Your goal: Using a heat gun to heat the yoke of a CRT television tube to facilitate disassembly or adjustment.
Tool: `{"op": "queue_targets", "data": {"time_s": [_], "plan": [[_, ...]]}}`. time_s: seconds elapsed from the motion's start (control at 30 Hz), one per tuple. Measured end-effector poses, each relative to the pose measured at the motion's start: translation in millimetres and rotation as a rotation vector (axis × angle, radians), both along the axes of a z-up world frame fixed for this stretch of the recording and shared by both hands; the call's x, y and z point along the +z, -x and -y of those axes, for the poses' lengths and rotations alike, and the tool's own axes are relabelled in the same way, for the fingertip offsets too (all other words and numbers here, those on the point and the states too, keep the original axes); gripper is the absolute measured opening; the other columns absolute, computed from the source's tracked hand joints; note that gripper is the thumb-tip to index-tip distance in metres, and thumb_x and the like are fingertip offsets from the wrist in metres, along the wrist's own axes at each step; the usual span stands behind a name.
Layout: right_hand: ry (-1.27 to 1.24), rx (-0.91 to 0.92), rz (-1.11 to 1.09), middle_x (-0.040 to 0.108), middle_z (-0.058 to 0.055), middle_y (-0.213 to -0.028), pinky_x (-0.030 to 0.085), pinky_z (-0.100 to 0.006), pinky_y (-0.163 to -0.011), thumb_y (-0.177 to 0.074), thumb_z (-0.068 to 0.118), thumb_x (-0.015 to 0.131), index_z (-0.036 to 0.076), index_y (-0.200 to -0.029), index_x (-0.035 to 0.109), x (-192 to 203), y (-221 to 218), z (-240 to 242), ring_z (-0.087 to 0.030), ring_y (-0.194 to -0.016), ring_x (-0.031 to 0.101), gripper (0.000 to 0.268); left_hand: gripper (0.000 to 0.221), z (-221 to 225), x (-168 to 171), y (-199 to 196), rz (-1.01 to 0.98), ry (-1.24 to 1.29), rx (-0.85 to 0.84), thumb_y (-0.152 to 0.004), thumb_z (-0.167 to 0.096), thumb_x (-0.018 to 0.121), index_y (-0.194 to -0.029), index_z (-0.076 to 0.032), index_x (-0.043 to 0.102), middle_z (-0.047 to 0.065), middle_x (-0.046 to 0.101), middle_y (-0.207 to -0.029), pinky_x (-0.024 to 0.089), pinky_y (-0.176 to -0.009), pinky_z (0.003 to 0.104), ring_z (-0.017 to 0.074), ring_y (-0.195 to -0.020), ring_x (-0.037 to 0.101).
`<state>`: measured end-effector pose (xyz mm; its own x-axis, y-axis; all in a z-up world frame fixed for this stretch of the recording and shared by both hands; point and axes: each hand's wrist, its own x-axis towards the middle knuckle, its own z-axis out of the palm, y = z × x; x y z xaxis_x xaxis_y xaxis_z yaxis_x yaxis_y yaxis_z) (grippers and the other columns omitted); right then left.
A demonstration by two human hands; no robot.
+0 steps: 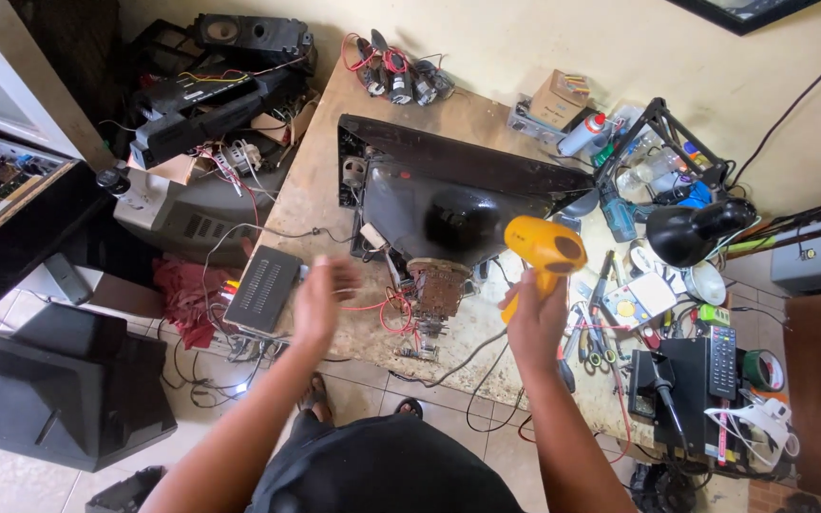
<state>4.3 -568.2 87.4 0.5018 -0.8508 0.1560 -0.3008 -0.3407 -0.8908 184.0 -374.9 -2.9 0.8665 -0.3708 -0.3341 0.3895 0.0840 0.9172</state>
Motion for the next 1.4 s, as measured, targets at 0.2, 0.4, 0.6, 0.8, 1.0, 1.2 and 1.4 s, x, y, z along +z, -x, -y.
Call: {"op": "queue_targets", "data": {"time_s": [0.2,0.4,0.6,0.8,1.0,1.2,1.4], "plan": [[0.033,-0.02,-0.075,0.059,0.0,-0.068,0.051,-0.029,-0.077,-0.109,0.029,0.047,0.005,-0.117,0.05,-1.5,-9.1,10.8,-0.014,-0.065,0.063,0.025,0.051,-133.3,-66.4,-5.2,-0.01,-0.267,0.394,-0.118,-0.039,0.041,-0.111,0.0,0.073,0.021,0.072,-0.094,0.058,-0.073,0.04,0.0299,-0.082,0.07],[0.03,0.004,-0.017,0.06,0.0,-0.072,0.055,-0.033,-0.073,-0.105,0.028,0.047,0.01,-0.117,0.053,-15.3,-2.6,15.5,-0.015,-0.066,0.064,0.023,0.047,-234.0,-117.9,48.4,-0.32,-0.668,0.452,-0.119,-0.037,0.034,-0.124,0.0,0.062,0.019,0.069,-0.115,0.055,-0.086,0.039,0.0307,-0.1,0.067],[0.072,0.203,-0.067,0.059,0.0,-0.07,0.051,-0.027,-0.056,-0.105,0.029,0.047,0.009,-0.113,0.055,-21.6,-0.4,13.3,-0.013,-0.059,0.06,0.023,0.043,-322.5,-273.8,110.9,-0.727,-0.842,0.185,-0.107,-0.037,0.052,-0.121,0.0,0.068,0.02,0.076,-0.113,0.046,-0.056,0.041,0.0332,-0.081,0.07],[0.061,0.277,-0.113,0.061,-0.002,-0.071,0.055,-0.027,-0.058,-0.102,0.03,0.049,0.008,-0.12,0.055,-25.0,-0.2,18.6,-0.014,-0.061,0.062,0.029,0.049,-281.0,-218.6,103.6,-0.72,-0.919,-0.041,-0.11,-0.036,0.049,-0.136,0.005,0.059,0.022,0.071,-0.129,0.057,-0.085,0.047,0.0352,-0.105,0.07],[0.032,0.301,-0.11,0.057,0.001,-0.069,0.053,-0.029,-0.061,-0.103,0.03,0.047,0.01,-0.118,0.055,-21.5,0.3,18.5,-0.013,-0.06,0.058,0.026,0.045,-251.7,-211.8,71.1,-0.565,-0.763,0.037,-0.108,-0.03,0.053,-0.14,0.002,0.057,0.022,0.068,-0.124,0.05,-0.084,0.044,0.0324,-0.1,0.063],[-0.03,0.331,-0.156,0.057,0.001,-0.07,0.052,-0.029,-0.061,-0.103,0.033,0.047,0.012,-0.111,0.055,-14.8,3.8,19.6,-0.013,-0.061,0.057,0.024,0.05,-244.1,-207.4,58.0,-0.564,-0.778,0.025,-0.109,-0.035,0.052,-0.145,-0.001,0.051,0.021,0.066,-0.129,0.051,-0.09,0.044,0.0324,-0.106,0.063],[-0.03,0.352,-0.178,0.06,-0.001,-0.073,0.054,-0.028,-0.061,-0.101,0.035,0.048,0.011,-0.12,0.055,-13.2,11.8,21.1,-0.014,-0.064,0.062,0.032,0.046,-249.5,-189.1,76.8,-0.568,-0.901,-0.086,-0.11,-0.033,0.05,-0.14,0.001,0.058,0.02,0.069,-0.122,0.054,-0.083,0.041,0.0296,-0.101,0.065]]}}
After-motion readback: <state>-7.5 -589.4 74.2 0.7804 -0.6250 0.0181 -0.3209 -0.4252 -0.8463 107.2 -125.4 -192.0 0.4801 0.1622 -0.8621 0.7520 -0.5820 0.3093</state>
